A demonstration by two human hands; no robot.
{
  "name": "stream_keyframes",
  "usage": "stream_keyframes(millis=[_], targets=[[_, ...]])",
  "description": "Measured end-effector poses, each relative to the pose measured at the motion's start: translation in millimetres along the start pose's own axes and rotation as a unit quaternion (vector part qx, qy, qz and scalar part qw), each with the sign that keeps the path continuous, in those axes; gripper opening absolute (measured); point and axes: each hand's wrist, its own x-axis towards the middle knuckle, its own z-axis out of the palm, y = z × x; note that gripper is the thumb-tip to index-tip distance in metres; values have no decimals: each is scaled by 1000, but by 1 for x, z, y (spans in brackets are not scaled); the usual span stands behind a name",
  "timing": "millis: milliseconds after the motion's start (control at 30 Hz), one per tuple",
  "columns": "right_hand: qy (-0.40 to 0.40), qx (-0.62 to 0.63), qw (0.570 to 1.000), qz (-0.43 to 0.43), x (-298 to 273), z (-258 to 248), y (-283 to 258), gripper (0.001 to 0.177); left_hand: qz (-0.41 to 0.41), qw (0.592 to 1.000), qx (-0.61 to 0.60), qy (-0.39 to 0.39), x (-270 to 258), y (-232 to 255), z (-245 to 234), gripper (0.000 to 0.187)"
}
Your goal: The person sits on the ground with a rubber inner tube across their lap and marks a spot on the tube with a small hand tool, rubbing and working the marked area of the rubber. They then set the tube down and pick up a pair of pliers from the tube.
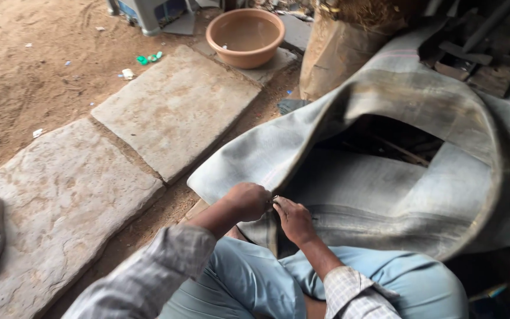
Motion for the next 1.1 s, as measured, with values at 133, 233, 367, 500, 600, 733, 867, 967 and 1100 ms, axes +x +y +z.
stream_keyframes(millis=[133,233,367,500,600,733,867,967,1100], targets=[[7,-1,999,42,0,-11,-3,27,-87,988,-130,-13,-18,15,-39,32],[11,29,999,28,-4,-9,-5,28,-257,923,-268,105,-21,9,-17,55],[10,34,999,21,-7,-6,-5,29,-316,888,-261,210,-28,18,-3,61],[31,65,997,18,-8,-9,-4,29,-383,836,-381,98,-17,22,33,83],[20,62,998,13,-5,-13,-8,28,-366,645,-669,48,-14,45,63,90],[37,5,999,-39,-18,-16,-16,29,-359,500,-787,40,-5,78,75,83],[-106,6,990,94,-9,-32,-32,29,-358,410,-827,138,17,69,91,54],[-87,-17,995,50,-17,-16,-17,28,-364,394,-833,136,20,57,109,37],[-23,-57,997,-53,-17,-7,-19,26,-328,430,-836,91,5,36,122,30]])
